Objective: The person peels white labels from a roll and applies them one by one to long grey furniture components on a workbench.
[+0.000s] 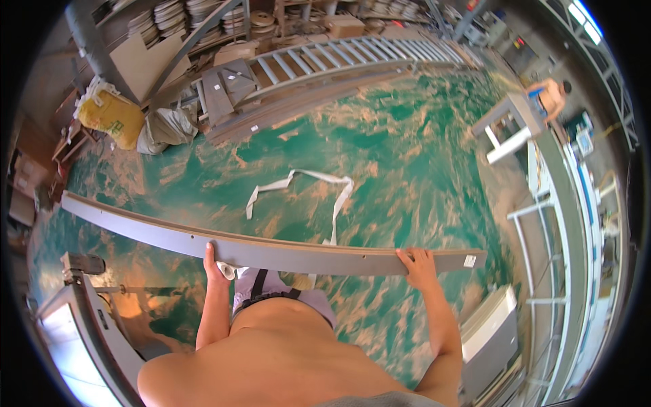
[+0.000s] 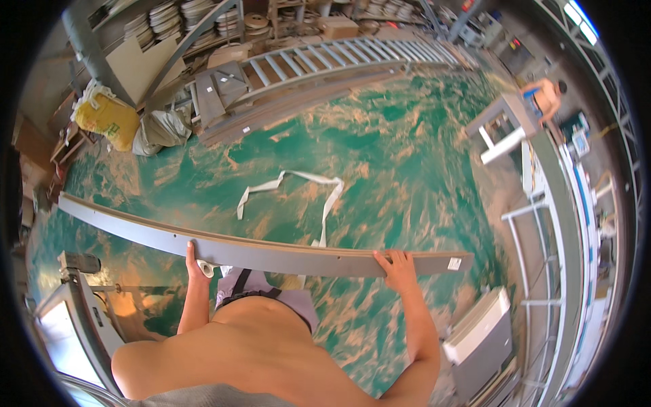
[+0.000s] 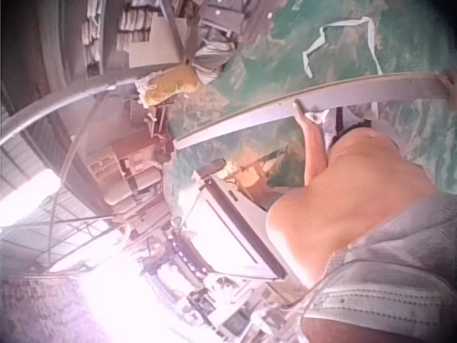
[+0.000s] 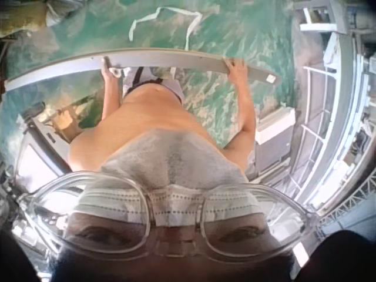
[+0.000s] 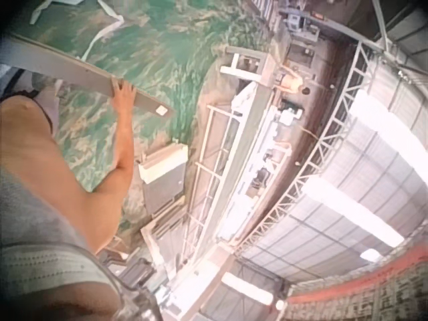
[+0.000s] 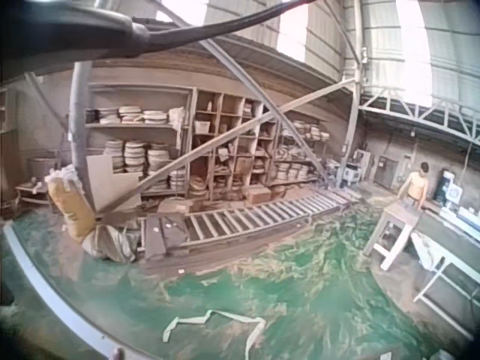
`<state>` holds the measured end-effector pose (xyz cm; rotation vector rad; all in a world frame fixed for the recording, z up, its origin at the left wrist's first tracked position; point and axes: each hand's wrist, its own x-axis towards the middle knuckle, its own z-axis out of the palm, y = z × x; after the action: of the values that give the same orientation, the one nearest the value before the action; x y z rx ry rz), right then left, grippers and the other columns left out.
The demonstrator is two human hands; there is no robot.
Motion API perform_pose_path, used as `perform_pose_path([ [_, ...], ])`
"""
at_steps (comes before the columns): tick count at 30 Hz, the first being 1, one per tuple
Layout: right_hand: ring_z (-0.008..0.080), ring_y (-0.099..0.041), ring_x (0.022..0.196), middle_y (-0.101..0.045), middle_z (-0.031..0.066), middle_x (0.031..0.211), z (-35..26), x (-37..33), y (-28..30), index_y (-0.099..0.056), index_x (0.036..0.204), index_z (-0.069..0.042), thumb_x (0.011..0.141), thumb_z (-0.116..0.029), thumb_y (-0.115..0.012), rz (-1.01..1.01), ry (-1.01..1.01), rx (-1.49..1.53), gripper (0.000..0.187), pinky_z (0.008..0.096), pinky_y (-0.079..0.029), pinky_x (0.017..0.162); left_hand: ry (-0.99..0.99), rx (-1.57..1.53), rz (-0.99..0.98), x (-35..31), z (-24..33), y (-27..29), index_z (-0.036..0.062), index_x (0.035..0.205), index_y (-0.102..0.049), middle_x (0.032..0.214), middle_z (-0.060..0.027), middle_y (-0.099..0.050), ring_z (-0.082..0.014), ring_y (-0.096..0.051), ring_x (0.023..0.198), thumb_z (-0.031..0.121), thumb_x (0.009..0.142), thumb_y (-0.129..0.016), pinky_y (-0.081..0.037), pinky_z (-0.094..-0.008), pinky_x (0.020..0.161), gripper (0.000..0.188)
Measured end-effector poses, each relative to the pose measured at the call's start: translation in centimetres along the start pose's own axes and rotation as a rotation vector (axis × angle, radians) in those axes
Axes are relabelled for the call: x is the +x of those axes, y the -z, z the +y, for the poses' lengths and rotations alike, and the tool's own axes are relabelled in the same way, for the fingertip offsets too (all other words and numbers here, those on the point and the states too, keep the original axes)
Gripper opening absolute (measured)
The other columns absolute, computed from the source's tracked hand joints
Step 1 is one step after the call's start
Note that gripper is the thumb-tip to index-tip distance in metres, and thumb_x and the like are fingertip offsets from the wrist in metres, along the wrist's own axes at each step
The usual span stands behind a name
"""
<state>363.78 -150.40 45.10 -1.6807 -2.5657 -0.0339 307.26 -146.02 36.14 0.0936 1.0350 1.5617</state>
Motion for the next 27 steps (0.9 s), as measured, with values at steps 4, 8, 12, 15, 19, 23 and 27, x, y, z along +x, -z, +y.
perform_pose_path([
  [4, 0.0314, -0.054, 0.103, -0.056, 0.0104, 0.113, 6.6, 12.0, 1.7, -0.052, 0.13, -0.022, 0.053, -0.014, -0.082, -0.048, 0.033, 0.102, 0.083, 0.0467, -0.039, 0.091, 0.0, 0.038, 0.079, 9.7, -3.5, -5.8, 0.009, 0.123, -0.053, 0.117, -0.0094, -0.06, -0.0284, -0.057, 0.108, 0.046, 0.086, -0.064, -0.045, -0.0465, 0.095, 0.054],
  [8, 0.0306, -0.056, 0.101, -0.059, 0.0096, 0.107, 14.8, 21.9, -1.2, -0.054, 0.127, -0.019, 0.053, -0.017, -0.082, -0.051, 0.043, 0.106, 0.079, 0.0458, -0.04, 0.089, 0.099, -0.1, 0.122, 19.3, -7.0, -11.8, 0.0061, 0.12, -0.052, 0.108, -0.0115, -0.062, -0.0296, -0.061, 0.099, 0.037, 0.088, -0.064, -0.05, -0.0477, 0.087, 0.046],
  [12, 0.0291, -0.057, 0.098, -0.06, 0.0082, 0.102, 22.2, 31.4, 0.0, -0.056, 0.122, -0.016, 0.053, -0.016, -0.081, -0.158, 0.028, 0.077, 0.073, 0.0446, -0.041, 0.085, 0.239, -0.186, 0.166, 26.4, -9.6, -18.4, 0.0062, 0.116, -0.057, 0.109, -0.011, -0.064, -0.0299, -0.061, 0.1, 0.036, 0.089, -0.063, -0.049, -0.0466, 0.091, 0.04],
  [15, 0.0293, -0.057, 0.097, -0.06, 0.008, 0.102, 28.1, 38.5, 2.1, -0.057, 0.121, -0.015, 0.053, -0.016, -0.081, -0.169, 0.052, 0.081, 0.071, 0.0435, -0.042, 0.083, 0.299, -0.205, 0.172, 32.5, -11.6, -23.2, 0.0062, 0.119, -0.057, 0.112, -0.0111, -0.064, -0.0308, -0.06, 0.103, 0.039, 0.088, -0.064, -0.048, -0.0466, 0.093, 0.046],
  [19, 0.0288, -0.057, 0.096, -0.06, 0.008, 0.1, 36.8, 48.7, 2.7, -0.056, 0.122, -0.015, 0.054, -0.018, -0.082, -0.144, 0.128, 0.047, 0.073, 0.0426, -0.041, 0.083, 0.286, -0.232, 0.2, 39.1, -13.7, -34.1, 0.0074, 0.122, -0.058, 0.119, -0.0097, -0.064, -0.0281, -0.059, 0.11, 0.038, 0.089, -0.064, -0.044, -0.0435, 0.099, 0.045],
  [23, 0.0284, -0.056, 0.096, -0.06, 0.0077, 0.101, 46.8, 58.5, 0.9, -0.054, 0.125, -0.016, 0.057, -0.019, -0.082, -0.205, 0.203, -0.002, 0.074, 0.042, -0.041, 0.084, 0.3, -0.356, 0.26, 47.0, -18.9, -41.8, 0.0048, 0.111, -0.061, 0.103, -0.0139, -0.068, -0.0335, -0.064, 0.094, 0.04, 0.086, -0.068, -0.05, -0.0506, 0.09, 0.044],
  [27, 0.03, -0.056, 0.096, -0.059, 0.0082, 0.102, 56.6, 67.6, -0.9, -0.052, 0.127, -0.015, 0.057, -0.021, -0.082, -0.226, 0.29, -0.011, 0.077, 0.0425, -0.041, 0.084, 0.242, -0.341, 0.328, 52.5, -23.8, -48.3, 0.0039, 0.11, -0.061, 0.102, -0.0117, -0.068, -0.029, -0.065, 0.093, 0.036, 0.088, -0.066, -0.051, -0.0449, 0.088, 0.039],
])
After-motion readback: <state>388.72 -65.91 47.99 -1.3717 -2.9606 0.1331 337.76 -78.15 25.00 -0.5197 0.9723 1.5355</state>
